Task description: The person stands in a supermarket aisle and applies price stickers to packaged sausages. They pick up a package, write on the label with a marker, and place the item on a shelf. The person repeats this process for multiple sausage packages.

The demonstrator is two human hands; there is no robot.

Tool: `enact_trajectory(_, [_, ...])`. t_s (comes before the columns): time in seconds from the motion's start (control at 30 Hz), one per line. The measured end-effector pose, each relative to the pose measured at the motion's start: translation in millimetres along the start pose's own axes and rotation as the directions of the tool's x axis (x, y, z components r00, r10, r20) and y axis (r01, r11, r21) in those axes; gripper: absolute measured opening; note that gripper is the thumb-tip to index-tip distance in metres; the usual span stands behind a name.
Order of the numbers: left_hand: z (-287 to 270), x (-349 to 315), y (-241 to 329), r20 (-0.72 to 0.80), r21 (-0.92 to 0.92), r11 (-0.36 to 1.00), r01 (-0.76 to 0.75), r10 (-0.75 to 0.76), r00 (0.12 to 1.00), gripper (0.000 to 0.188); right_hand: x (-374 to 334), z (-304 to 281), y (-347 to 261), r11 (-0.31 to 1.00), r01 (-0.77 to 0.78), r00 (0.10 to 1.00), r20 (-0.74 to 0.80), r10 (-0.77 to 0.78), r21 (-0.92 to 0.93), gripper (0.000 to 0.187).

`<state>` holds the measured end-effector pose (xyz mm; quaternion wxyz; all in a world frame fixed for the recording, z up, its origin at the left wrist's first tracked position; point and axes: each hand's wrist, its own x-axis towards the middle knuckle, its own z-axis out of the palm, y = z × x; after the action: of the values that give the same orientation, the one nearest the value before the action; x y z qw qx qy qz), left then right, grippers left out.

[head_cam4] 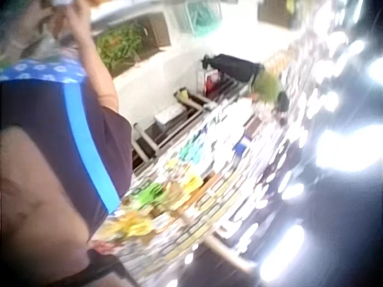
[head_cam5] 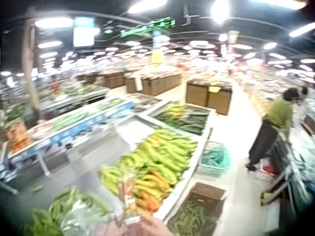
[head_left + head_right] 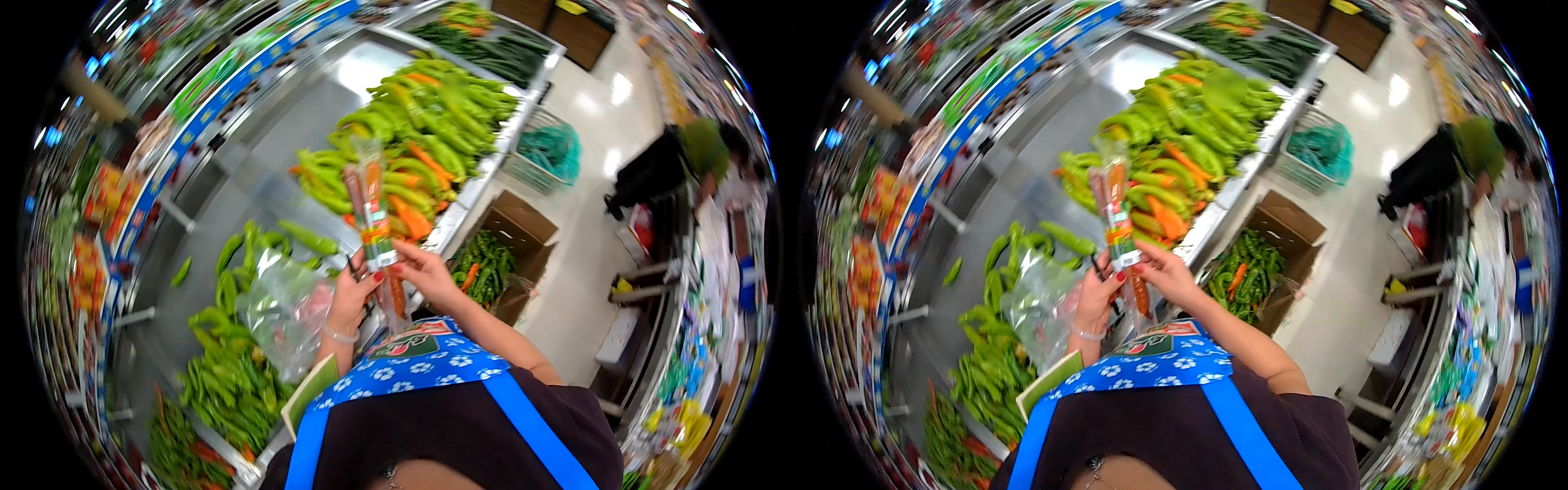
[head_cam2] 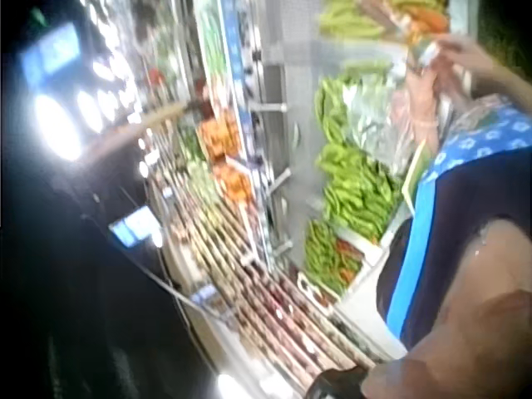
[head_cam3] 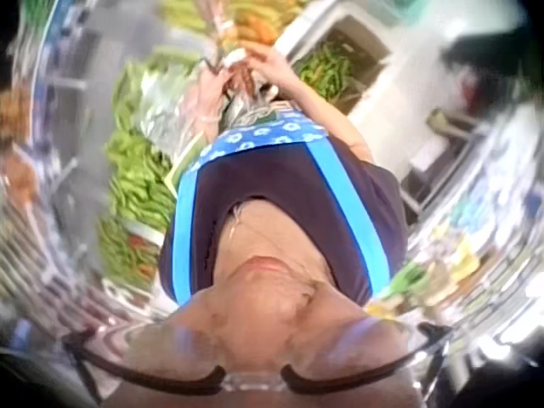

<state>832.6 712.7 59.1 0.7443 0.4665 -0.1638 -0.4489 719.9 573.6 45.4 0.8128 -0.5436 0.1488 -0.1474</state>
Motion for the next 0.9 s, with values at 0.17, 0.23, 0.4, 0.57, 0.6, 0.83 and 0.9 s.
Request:
enact_trajectory(0.17, [-18.7, -13.6, 12.2, -0.055, 0.006, 1.0, -0.012, 0.012, 0.998, 0.069, 13.8, 16.7, -1.1, 1.0, -0.026, 0.991, 0.131, 0.026, 0.003, 0.046])
enact_trajectory(0.23, [-24.3, -17.1, 13.1, -0.08, -0.006, 1.0, -0.022, 0.022, 0.997, 0.069, 19.3, 20.6, 1.4, 1.0, -0.023, 0.985, 0.174, 0.02, 0.014, 0.046])
enact_trajectory(0.4, [-40.5, -19.6, 20.0, -0.068, -0.036, 0.999, -0.033, 0.03, 0.997, 0.067, 31.6, 31.7, 4.5, 0.998, -0.064, 0.979, 0.194, 0.063, 0.0, 0.047])
enact_trajectory(0.57, [-47.0, -26.4, 27.0, -0.07, -0.149, 0.989, -0.003, -0.007, 0.998, 0.065, 32.9, 41.8, 3.1, 0.998, -0.031, 0.98, 0.197, 0.039, -0.047, 0.049])
enact_trajectory(0.6, [-49.1, -28.2, 28.0, -0.063, -0.183, 0.983, 0.007, -0.019, 0.998, 0.063, 33.5, 44.3, 4.3, 0.994, 0.016, 0.979, 0.205, 0.007, -0.112, 0.048])
enact_trajectory(0.83, [-60.8, -26.1, 10.5, -0.217, -0.06, 0.997, -0.046, 0.032, 0.976, 0.049, 40.7, 68.6, 6.8, 0.952, 0.097, 0.991, 0.121, -0.063, -0.291, 0.03])
enact_trajectory(0.9, [-64.5, -29.5, 14.4, -0.197, -0.046, 0.998, -0.043, 0.033, 0.98, 0.049, 43.7, 78.5, -3.1, 0.915, 0.071, 0.996, 0.082, -0.042, -0.396, 0.028])
